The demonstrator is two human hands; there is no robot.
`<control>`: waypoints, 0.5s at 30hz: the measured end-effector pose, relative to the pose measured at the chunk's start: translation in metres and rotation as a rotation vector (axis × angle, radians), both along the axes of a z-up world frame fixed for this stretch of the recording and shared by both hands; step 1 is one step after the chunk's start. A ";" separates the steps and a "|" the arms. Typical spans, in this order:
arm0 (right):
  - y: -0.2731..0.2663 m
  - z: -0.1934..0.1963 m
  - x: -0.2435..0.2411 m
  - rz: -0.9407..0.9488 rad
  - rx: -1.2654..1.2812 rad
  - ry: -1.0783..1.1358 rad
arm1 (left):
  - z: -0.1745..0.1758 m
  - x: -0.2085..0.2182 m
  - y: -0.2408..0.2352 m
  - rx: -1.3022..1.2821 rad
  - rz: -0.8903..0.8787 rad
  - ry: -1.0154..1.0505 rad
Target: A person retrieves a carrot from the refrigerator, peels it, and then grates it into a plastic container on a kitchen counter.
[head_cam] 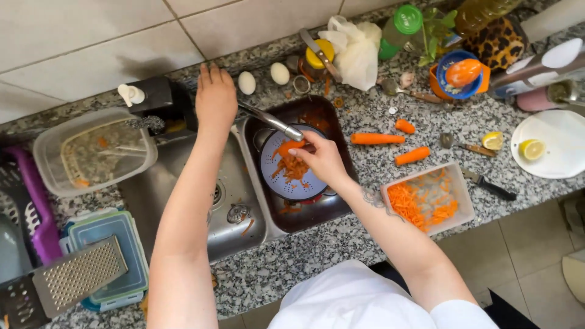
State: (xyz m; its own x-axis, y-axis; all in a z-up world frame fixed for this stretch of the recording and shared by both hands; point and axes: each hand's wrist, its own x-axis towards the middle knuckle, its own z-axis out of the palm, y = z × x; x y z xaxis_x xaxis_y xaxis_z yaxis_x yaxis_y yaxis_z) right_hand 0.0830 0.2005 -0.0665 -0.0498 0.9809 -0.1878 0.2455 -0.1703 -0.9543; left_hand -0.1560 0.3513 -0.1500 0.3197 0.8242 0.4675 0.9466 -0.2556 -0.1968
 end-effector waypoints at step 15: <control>-0.018 0.032 0.031 -0.101 0.143 -0.060 | 0.077 0.036 -0.066 -0.084 0.039 -0.146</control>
State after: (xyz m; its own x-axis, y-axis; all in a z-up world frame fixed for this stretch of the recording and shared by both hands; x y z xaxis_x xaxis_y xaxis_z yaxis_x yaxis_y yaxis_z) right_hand 0.1144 0.1824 -0.0345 0.0575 0.9973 -0.0456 0.2908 -0.0605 -0.9549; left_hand -0.1198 0.2854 -0.0735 0.2205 0.8730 0.4351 0.9731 -0.2277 -0.0364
